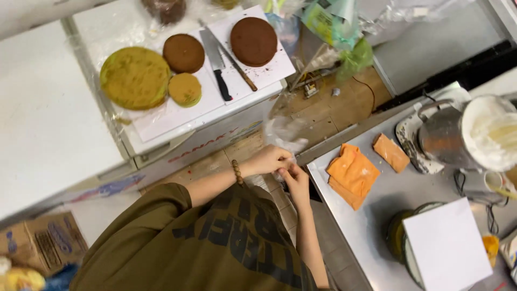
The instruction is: Scraping frosting from a mixer whisk into a bowl.
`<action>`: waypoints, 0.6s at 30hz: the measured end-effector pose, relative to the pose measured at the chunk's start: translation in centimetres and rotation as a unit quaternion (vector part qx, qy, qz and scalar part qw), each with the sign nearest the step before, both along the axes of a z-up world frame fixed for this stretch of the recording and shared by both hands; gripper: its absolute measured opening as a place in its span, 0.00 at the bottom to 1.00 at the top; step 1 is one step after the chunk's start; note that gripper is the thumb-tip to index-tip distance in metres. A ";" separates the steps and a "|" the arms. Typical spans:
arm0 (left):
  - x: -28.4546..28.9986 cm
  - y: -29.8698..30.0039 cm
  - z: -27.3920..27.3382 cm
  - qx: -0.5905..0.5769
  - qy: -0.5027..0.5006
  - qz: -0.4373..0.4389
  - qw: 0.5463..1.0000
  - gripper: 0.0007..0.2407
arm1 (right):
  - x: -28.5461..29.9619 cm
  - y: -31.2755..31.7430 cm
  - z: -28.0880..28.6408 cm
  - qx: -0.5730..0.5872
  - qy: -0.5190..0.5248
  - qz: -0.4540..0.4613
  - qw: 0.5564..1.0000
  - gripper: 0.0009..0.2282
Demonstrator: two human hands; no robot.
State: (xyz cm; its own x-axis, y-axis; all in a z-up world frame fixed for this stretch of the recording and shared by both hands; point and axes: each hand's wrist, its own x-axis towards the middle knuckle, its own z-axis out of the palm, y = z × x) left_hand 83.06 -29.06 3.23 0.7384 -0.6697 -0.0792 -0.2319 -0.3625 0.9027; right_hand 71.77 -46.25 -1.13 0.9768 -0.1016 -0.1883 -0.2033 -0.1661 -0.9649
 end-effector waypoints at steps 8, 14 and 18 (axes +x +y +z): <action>5.3 2.5 -3.6 0.150 -0.133 -0.042 0.979 0.08 | 1.2 3.1 1.1 -0.066 -0.039 -0.215 0.974 0.06; 2.5 1.0 6.5 -0.161 -0.477 -0.044 0.863 0.04 | 4.1 5.9 8.8 -0.389 -0.055 -0.258 0.883 0.06; 2.4 -0.6 1.7 0.002 -0.222 -0.111 0.969 0.06 | 4.8 5.3 9.1 -0.410 -0.077 -0.261 0.871 0.07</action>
